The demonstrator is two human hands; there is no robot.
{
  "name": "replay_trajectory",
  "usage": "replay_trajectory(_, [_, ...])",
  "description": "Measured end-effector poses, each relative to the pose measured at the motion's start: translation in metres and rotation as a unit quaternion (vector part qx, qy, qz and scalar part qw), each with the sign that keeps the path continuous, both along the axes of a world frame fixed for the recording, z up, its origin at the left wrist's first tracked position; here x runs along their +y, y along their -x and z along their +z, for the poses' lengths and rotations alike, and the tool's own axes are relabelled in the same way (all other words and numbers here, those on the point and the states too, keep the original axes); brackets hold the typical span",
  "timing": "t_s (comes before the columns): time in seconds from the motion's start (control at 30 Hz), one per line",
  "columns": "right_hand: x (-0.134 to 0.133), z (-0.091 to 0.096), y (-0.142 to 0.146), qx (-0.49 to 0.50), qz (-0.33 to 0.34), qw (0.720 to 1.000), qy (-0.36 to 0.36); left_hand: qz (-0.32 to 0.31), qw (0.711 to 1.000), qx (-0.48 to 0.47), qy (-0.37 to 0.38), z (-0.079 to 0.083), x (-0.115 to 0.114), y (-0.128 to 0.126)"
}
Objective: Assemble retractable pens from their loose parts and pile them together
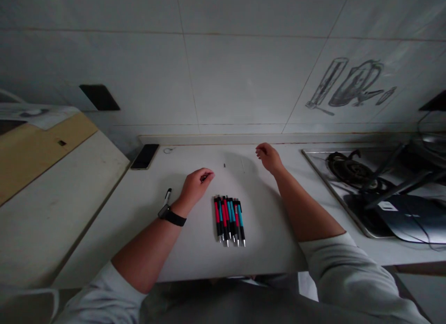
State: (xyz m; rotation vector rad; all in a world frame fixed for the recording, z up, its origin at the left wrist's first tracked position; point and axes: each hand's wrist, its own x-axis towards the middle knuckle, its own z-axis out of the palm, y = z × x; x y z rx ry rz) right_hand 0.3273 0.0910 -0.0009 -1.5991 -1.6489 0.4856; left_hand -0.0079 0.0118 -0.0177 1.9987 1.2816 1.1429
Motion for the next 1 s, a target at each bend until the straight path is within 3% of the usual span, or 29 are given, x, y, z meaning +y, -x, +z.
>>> replay_trajectory(0.23, [0.004, -0.029, -0.012, -0.086, -0.019, 0.996, 0.012, -0.006, 1.0, 0.003, 0.004, -0.001, 0.0, 0.001])
replay_trajectory(0.5, [0.001, -0.032, -0.016, -0.138, -0.039, 0.989, 0.02, -0.012, 1.0, 0.004, 0.008, -0.002, 0.0, 0.001])
replay_trajectory(0.73, [0.001, -0.032, -0.019, -0.226, -0.014, 0.973, 0.046, -0.017, 1.0, 0.006, 0.007, 0.002, -0.002, -0.002])
replay_trajectory(1.0, [0.0, -0.033, -0.017, -0.239, -0.018, 0.97, 0.05, -0.026, 1.0, 0.012, 0.01, -0.003, -0.001, 0.0])
